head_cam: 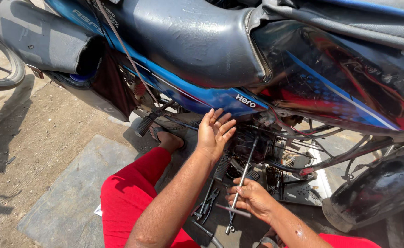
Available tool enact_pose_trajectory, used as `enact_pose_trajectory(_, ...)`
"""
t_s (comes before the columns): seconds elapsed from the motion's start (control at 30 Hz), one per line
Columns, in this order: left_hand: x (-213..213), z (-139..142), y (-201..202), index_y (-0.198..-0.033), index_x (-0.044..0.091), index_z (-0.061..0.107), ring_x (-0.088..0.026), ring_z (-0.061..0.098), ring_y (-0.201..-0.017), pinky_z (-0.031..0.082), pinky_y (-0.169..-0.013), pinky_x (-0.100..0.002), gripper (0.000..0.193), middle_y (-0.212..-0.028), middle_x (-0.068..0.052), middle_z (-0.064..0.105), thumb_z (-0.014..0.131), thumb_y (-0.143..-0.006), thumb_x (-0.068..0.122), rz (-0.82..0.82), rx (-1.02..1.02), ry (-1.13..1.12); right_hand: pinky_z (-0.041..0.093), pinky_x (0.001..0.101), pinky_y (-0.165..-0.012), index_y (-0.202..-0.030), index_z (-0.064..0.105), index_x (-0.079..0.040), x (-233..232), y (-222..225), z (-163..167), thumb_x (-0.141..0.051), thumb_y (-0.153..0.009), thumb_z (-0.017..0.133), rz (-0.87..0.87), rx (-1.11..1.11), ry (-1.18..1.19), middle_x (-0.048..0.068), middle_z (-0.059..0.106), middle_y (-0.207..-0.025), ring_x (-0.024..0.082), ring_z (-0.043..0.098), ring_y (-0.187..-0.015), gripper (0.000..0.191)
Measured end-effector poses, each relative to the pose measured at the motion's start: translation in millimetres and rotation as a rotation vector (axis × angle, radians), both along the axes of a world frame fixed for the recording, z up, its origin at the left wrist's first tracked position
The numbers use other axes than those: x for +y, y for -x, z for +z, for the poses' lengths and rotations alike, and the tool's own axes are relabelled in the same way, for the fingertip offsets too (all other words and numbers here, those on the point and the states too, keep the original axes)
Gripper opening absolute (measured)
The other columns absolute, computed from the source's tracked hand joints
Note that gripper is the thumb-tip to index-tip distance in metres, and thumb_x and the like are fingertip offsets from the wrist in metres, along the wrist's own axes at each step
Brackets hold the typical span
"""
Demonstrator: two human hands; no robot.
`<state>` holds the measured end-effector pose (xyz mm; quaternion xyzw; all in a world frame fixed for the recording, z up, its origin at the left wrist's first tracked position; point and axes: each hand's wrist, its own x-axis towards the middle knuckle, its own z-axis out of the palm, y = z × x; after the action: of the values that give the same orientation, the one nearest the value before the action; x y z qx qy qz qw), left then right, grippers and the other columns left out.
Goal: The person is repairing a motorcycle engine. They use a T-handle wrench and a socket wrench to loosen and tighten bolts on the engine block while sitting on the ground.
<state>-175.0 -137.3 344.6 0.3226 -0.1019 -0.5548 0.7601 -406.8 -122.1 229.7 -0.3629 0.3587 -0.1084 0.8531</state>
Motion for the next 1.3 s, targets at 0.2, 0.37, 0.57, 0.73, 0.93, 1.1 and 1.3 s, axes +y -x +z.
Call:
enact_pose_trajectory(0.2, 62, -22, -6, -0.128, 0.004, 0.062, -0.014, 0.065, -0.084, 0.052, -0.077, -0.030, 0.038, -0.099, -0.006, 0.071, 0.055, -0.103, 0.032, -0.172, -0.363, -0.130, 0.063, 0.0433, -0.081, -0.128, 0.047, -0.005, 10, -8, 18, -0.014, -0.096, 0.060, 0.070, 0.066, 0.021, 0.021, 0.069, -0.106, 0.033, 0.076, -0.095, 0.035)
enact_pose_trajectory(0.37, 115, -18, 12, -0.117, 0.004, 0.068, -0.011, 0.066, -0.088, 0.055, -0.079, -0.028, 0.028, -0.098, -0.004, 0.071, 0.063, -0.101, 0.026, -0.272, -0.716, -0.050, 0.065, 0.0389, -0.079, -0.129, 0.052, -0.010, 4, -35, 25, -0.015, -0.097, 0.059, 0.124, -0.034, 0.047, 0.015, 0.068, -0.105, 0.028, 0.074, -0.092, 0.033)
enact_pose_trajectory(0.57, 155, -10, 42, -0.113, 0.009, 0.069, -0.028, 0.064, -0.104, 0.048, -0.093, -0.043, 0.034, -0.107, -0.009, 0.068, 0.075, -0.089, 0.031, -0.076, -1.586, 0.120, 0.066, 0.0348, -0.071, -0.120, 0.053, -0.005, 1, -52, 28, -0.008, -0.096, 0.060, 0.064, -0.101, 0.049, 0.012, 0.070, -0.101, 0.022, 0.074, -0.085, 0.026)
enact_pose_trajectory(0.73, 152, -20, 56, -0.104, 0.010, 0.068, -0.029, 0.063, -0.106, 0.041, -0.100, -0.047, 0.029, -0.108, -0.009, 0.067, 0.075, -0.086, 0.031, 0.176, -1.798, 0.254, 0.058, 0.0245, -0.057, -0.122, 0.056, -0.007, 4, -60, 32, -0.005, -0.097, 0.062, 0.026, -0.094, 0.107, 0.007, 0.066, -0.093, 0.012, 0.069, -0.072, 0.026)
enact_pose_trajectory(0.93, 153, -32, 64, -0.098, 0.011, 0.068, -0.026, 0.065, -0.102, 0.045, -0.097, -0.044, 0.012, -0.101, -0.004, 0.068, 0.069, -0.097, 0.023, 0.217, -1.705, 0.235, 0.063, 0.0256, -0.065, -0.119, 0.056, -0.003, 14, -58, 46, -0.007, -0.098, 0.058, 0.008, -0.097, 0.060, 0.007, 0.067, -0.095, 0.012, 0.071, -0.078, 0.021)
enact_pose_trajectory(1.1, 145, -32, 63, -0.099, 0.011, 0.068, -0.027, 0.064, -0.101, 0.045, -0.096, -0.045, 0.010, -0.100, -0.005, 0.068, 0.067, -0.099, 0.020, 0.217, -1.733, 0.184, 0.062, 0.0279, -0.065, -0.123, 0.057, -0.005, 9, -62, 57, -0.014, -0.102, 0.056, 0.040, -0.041, 0.078, 0.009, 0.067, -0.096, 0.015, 0.072, -0.080, 0.023)
enact_pose_trajectory(1.3, 137, -29, 60, -0.102, 0.009, 0.069, -0.028, 0.066, -0.098, 0.047, -0.092, -0.044, 0.012, -0.098, -0.007, 0.070, 0.063, -0.099, 0.018, 0.345, -1.676, 0.124, 0.064, 0.0350, -0.076, -0.129, 0.056, -0.009, 14, -59, 32, -0.019, -0.100, 0.050, 0.018, 0.001, 0.145, 0.011, 0.068, -0.110, 0.018, 0.073, -0.094, 0.031)
